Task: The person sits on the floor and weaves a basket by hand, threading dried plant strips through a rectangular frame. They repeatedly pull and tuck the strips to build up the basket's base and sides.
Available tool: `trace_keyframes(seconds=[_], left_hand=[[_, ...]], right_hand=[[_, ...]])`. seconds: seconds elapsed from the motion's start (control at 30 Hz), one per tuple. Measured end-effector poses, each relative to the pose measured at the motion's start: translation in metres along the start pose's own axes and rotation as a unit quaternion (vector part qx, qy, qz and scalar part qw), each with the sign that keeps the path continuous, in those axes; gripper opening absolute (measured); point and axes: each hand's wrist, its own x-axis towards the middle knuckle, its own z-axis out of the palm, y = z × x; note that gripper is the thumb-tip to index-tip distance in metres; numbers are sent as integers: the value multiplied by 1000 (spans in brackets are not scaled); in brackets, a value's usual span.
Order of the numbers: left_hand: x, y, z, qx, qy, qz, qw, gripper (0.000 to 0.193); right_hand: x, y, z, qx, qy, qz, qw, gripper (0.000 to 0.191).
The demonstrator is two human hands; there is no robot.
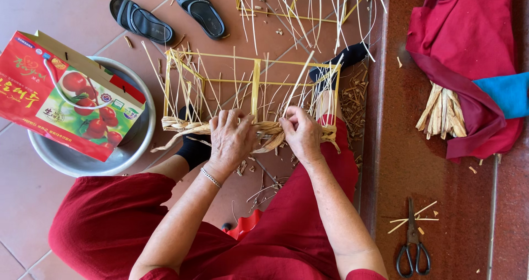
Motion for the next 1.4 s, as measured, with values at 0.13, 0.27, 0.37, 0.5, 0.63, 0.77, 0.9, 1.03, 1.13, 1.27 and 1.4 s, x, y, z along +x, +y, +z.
trace_keyframes(seconds=[0.13,0.27,0.37,0.5,0.63,0.77,0.9,1.03,1.13,1.27,1.4], left_hand=[[-5,24,2,-22,-74,1,997,57],[-8,33,18,10,-66,14,998,45],[-13,27,31,32,-73,19,997,23],[-15,16,35,-37,-95,4,995,20],[-8,4,22,-138,-115,-52,982,14],[1,2,0,-174,-75,-43,981,14],[17,7,-21,-109,-56,-27,992,13],[28,10,-58,19,-37,-30,999,20],[20,12,-87,138,96,9,986,35],[3,27,-75,-31,46,168,984,40],[24,34,-13,11,-119,17,993,35]], right_hand=[[5,-8,2,-56,22,-18,998,49],[7,-14,9,-102,39,-95,990,37],[6,-15,12,-117,1,-144,983,25],[8,-11,-5,20,-97,-90,991,18],[9,-18,-37,67,-170,-107,977,26],[8,-25,-36,9,-190,-147,971,39],[2,-17,-11,-51,-118,-158,979,24],[1,-3,2,-57,-105,-101,988,6],[3,-1,1,-9,-105,-42,993,15],[7,-5,-5,2,-85,-41,996,18],[8,-9,-14,38,-107,3,994,17]])
